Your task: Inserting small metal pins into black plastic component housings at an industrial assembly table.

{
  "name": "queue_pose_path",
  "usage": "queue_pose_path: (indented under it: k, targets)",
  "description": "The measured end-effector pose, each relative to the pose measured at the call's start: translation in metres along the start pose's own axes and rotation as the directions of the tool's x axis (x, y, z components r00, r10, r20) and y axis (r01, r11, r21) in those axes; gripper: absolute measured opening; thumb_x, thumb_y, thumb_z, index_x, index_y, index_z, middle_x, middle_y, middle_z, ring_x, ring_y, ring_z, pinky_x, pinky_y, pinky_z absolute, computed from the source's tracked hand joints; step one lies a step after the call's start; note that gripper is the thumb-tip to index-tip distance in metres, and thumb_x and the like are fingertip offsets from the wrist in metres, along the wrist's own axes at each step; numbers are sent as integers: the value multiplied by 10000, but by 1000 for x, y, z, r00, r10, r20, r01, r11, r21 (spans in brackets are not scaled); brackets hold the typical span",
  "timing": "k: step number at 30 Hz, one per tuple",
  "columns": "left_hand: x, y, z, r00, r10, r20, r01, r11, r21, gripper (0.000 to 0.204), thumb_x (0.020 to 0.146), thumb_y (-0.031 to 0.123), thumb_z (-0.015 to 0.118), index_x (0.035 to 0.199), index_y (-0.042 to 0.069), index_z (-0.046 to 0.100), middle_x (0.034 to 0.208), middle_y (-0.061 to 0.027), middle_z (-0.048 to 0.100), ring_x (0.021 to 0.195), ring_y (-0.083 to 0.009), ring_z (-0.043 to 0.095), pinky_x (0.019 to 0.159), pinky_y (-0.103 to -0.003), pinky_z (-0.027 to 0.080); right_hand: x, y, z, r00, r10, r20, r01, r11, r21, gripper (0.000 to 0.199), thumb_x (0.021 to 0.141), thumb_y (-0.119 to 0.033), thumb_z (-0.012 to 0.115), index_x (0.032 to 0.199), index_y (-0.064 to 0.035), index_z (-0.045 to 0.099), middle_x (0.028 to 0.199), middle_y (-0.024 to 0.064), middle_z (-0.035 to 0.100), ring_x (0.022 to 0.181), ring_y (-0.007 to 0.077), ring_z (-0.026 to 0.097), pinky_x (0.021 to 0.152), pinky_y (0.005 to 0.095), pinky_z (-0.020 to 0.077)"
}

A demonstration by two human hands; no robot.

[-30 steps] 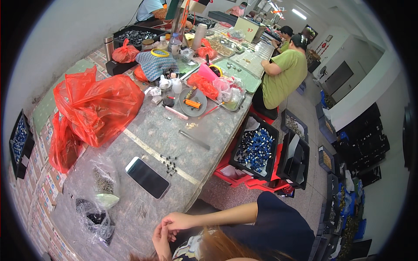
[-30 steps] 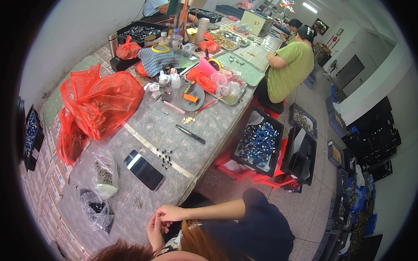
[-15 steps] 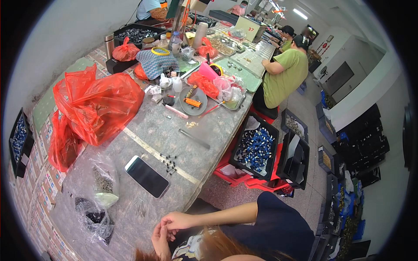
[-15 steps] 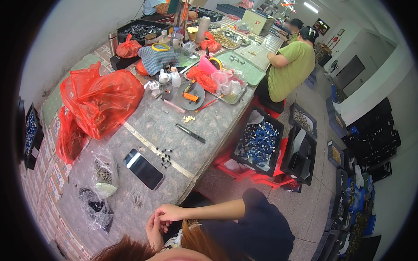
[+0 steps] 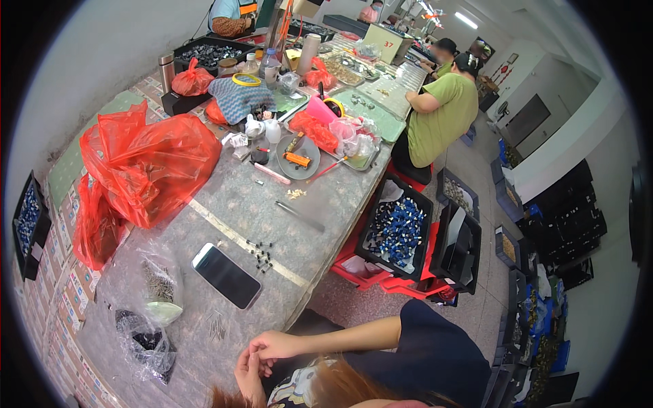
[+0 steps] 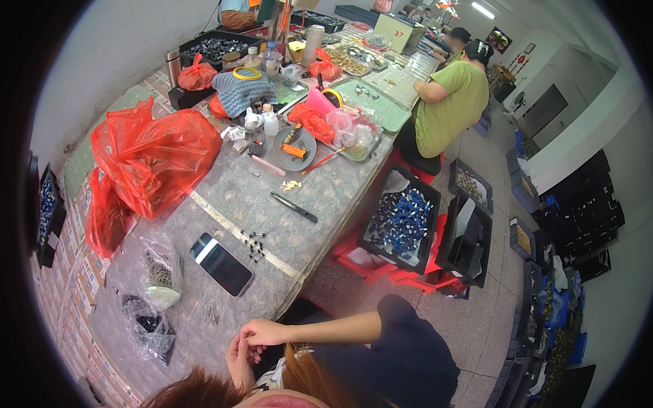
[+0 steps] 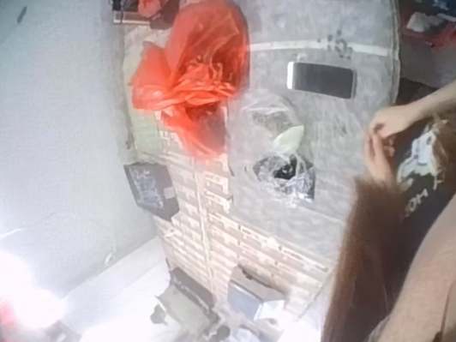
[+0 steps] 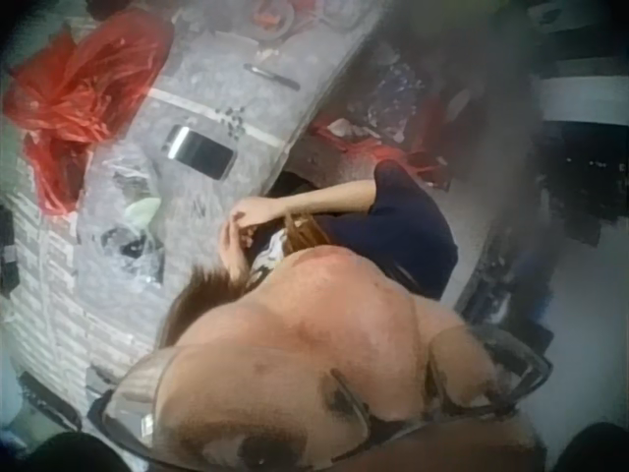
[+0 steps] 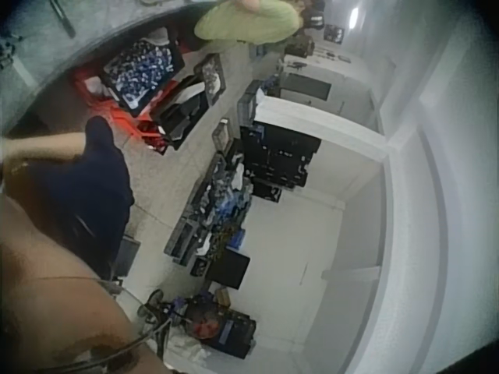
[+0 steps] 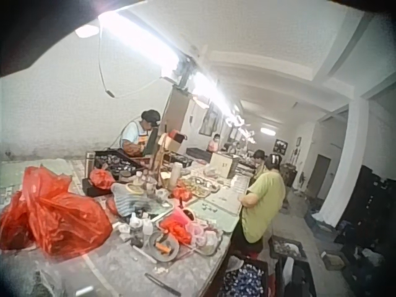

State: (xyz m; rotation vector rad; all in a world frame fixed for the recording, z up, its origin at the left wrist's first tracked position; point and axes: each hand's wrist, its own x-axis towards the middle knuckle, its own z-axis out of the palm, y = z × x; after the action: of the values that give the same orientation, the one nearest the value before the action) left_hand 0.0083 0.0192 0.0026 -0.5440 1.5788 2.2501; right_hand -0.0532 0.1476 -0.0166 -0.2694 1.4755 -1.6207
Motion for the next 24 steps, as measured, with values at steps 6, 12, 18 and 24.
queue_pose_path:
  k: [6,12,18,24]
  targets:
    - [-1,3,0,999,-30,-18,30,999,-11,276,855,216,465,1001,-15,502,620,-28,518,473,-60,447,425,-162,342,0,0,0,1000,-12,6,12,1000,-2,134,782,-128,482,781,-1,524,631,43,566,501,102,526,441,209,401]
    - [0,5,1,999,-32,-4,32,999,-22,280,854,223,467,997,-15,503,623,-28,516,474,-61,444,426,-164,341,1,-3,-2,997,47,59,-45,998,-35,166,832,-162,453,851,-9,514,653,25,565,548,80,541,486,189,398]
    - [0,2,-1,1000,-26,-11,25,1000,-15,281,851,232,472,982,-13,509,628,-30,520,471,-60,439,423,-164,333,1,-2,-2,997,33,65,-31,999,-37,159,828,-163,464,855,-16,517,662,25,562,559,79,525,493,195,398]
    - [0,-14,-11,1000,18,6,-18,999,-36,321,887,271,397,997,-11,504,588,-8,471,487,-64,442,443,-170,343,-2,-7,-4,994,72,88,-75,997,33,159,829,-182,481,859,-31,522,675,5,544,575,72,502,517,190,393]
